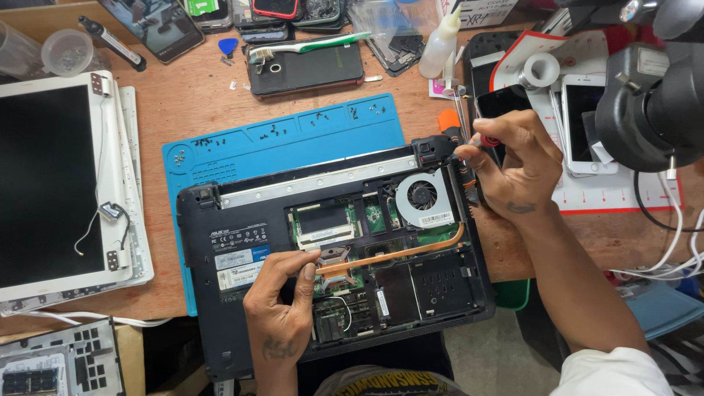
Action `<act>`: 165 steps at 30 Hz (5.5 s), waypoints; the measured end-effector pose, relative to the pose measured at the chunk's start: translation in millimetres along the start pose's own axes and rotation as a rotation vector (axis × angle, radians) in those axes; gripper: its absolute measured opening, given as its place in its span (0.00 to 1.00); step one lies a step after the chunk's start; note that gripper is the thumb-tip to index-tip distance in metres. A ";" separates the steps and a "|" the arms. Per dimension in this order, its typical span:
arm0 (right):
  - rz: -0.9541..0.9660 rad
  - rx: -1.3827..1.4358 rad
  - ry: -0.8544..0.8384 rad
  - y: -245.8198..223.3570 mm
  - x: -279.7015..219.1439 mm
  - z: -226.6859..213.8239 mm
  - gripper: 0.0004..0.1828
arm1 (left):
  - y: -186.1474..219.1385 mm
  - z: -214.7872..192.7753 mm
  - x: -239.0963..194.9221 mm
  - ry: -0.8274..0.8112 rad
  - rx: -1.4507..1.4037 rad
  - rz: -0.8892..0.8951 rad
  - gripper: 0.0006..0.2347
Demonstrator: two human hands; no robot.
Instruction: The person uses a screwdriver to remove screws from the bottom of a laptop, then detaches and removes the hard drive and a RAM module. The removed components are placed on the workbench.
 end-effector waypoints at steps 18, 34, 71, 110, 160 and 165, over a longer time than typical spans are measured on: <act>0.050 0.073 0.043 10.5 -6.5 1.0 0.21 | 5.7 -1.8 1.8 -0.013 -0.040 0.021 0.06; 0.037 0.119 0.068 1.1 -0.2 3.9 0.18 | 2.0 -1.7 1.8 -0.023 -0.051 0.047 0.06; 0.044 0.075 0.048 5.9 -8.5 1.6 0.21 | 1.7 1.2 2.2 -0.024 -0.038 -0.001 0.06; 0.026 -0.030 0.032 5.2 -8.7 0.1 0.23 | 14.5 1.2 5.4 -0.066 0.047 0.055 0.06; 0.194 0.314 0.267 29.7 -17.2 -27.3 0.19 | 56.0 155.8 86.9 -0.307 0.142 0.656 0.09; 0.269 0.445 0.294 45.0 -19.0 -27.5 0.18 | 57.7 155.9 85.8 -0.337 0.111 0.649 0.11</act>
Point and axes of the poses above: each hand's wrist, its own x-axis towards the middle knuckle, its own z-axis out of the palm, y = z × x, the point moved 6 cm from there along x, towards the middle knuckle, and after that the axes turned 5 degrees about y, right-handed, at the moved point
